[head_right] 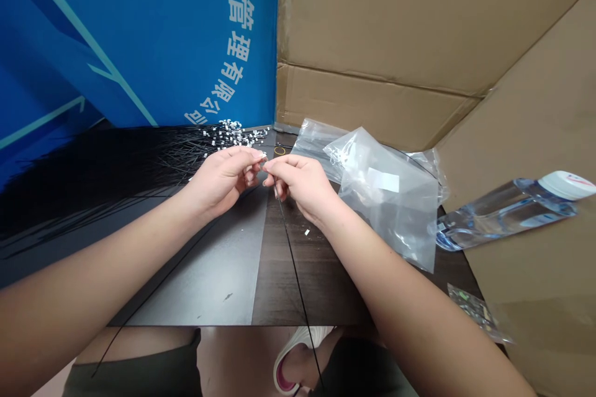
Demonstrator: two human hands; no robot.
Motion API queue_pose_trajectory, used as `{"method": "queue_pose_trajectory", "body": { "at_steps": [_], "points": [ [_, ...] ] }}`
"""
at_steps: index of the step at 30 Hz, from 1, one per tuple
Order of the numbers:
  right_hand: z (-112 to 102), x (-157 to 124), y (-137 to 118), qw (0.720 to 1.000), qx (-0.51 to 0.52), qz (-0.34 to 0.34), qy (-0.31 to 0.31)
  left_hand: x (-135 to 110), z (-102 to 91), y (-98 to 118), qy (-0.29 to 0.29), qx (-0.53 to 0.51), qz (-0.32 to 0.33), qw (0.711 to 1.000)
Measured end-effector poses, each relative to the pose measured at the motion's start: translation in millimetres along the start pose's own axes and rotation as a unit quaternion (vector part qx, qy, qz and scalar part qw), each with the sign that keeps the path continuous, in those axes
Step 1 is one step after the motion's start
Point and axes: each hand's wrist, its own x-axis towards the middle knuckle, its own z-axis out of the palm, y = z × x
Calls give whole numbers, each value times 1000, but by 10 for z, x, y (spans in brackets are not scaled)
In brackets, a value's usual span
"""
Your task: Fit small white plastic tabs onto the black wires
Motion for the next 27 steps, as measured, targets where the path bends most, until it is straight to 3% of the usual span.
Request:
{"method": "queue_pose_trajectory", "body": {
  "at_steps": [14,27],
  "points": [
    [4,2,45,999,-34,-30,-3,-35,54,-36,50,60,62,995],
    [96,-20,26,997,-38,-59,35,-41,72,-132,68,69,107,990]
  ]
}}
